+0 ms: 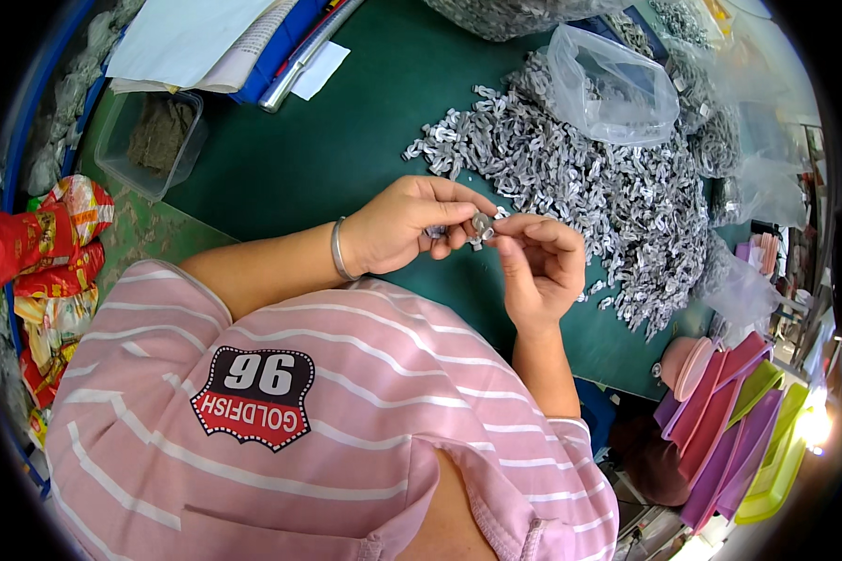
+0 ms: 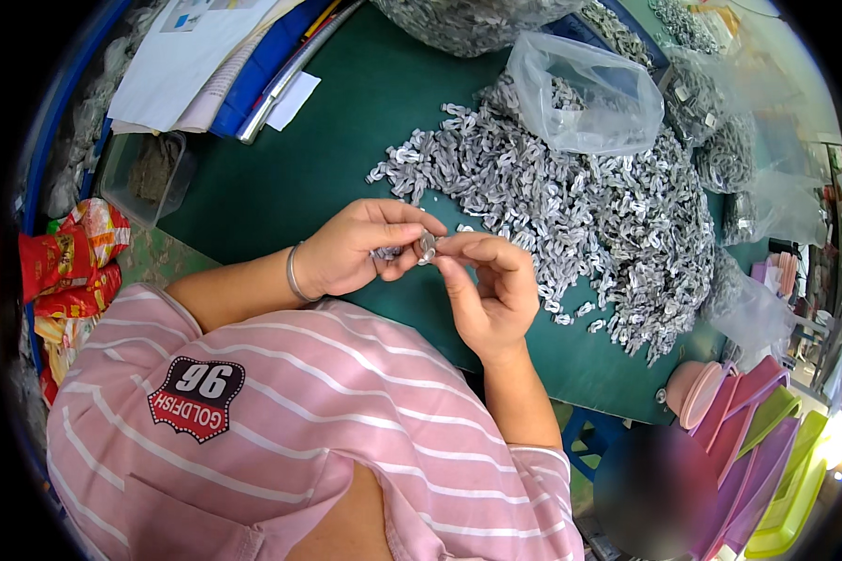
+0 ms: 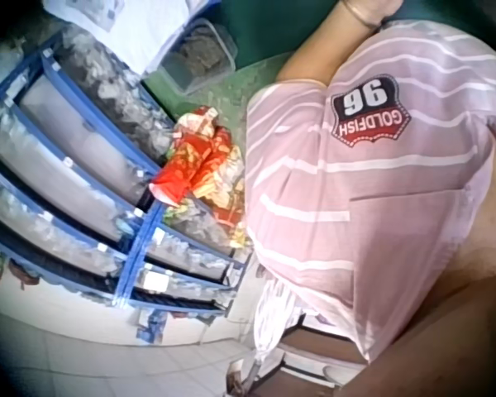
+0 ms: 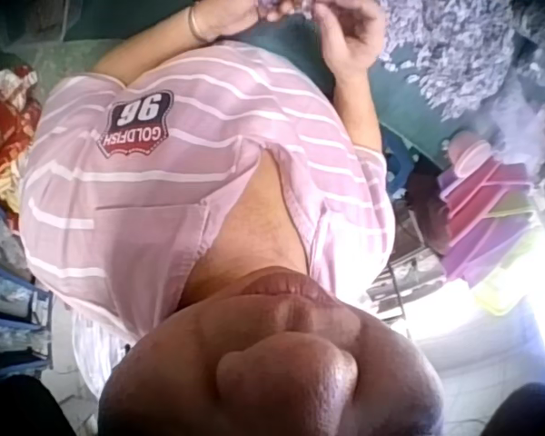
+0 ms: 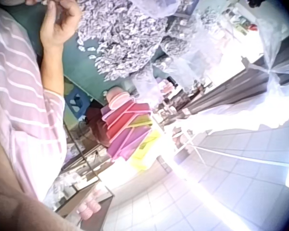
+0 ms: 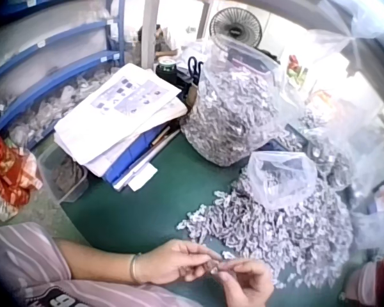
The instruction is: The person sorts small metal pieces from a large pile on a green workbench, picking up individual components, turning them over by hand, and placing them into a plastic bag or secondary pile.
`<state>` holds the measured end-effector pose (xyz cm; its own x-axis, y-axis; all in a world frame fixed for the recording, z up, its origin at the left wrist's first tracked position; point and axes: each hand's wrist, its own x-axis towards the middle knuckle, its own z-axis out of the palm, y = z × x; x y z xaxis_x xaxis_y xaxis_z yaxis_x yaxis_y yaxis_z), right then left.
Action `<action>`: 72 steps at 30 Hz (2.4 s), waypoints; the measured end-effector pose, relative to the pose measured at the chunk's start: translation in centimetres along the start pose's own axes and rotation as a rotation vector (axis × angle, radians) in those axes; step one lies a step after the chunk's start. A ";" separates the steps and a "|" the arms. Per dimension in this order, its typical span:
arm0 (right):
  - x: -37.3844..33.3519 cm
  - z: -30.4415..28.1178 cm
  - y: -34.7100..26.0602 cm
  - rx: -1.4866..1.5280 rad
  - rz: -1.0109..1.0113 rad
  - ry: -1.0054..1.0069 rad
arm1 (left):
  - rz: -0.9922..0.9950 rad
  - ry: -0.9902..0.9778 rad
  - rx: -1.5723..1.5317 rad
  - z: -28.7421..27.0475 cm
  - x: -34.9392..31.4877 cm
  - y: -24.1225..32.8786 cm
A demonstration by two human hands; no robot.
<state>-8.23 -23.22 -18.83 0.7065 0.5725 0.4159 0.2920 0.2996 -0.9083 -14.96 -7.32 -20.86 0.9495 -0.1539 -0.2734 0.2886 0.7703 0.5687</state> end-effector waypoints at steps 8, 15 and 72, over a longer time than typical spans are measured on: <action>1.9 -3.1 0.2 -0.617 0.276 -0.034 | 0.033 0.110 -0.239 -0.6 0.0 1.1; 1.0 -2.5 1.7 -0.994 0.062 -0.236 | 0.006 0.107 -0.218 -0.2 0.1 1.3; 0.5 0.9 0.3 -0.067 0.088 0.045 | 0.084 0.190 0.389 -0.6 -0.4 0.9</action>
<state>-8.35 -22.16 -18.89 0.7593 0.5591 0.3330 0.2687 0.1966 -0.9429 -15.16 -6.18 -20.70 0.9427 0.0440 -0.3307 0.2706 0.4792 0.8350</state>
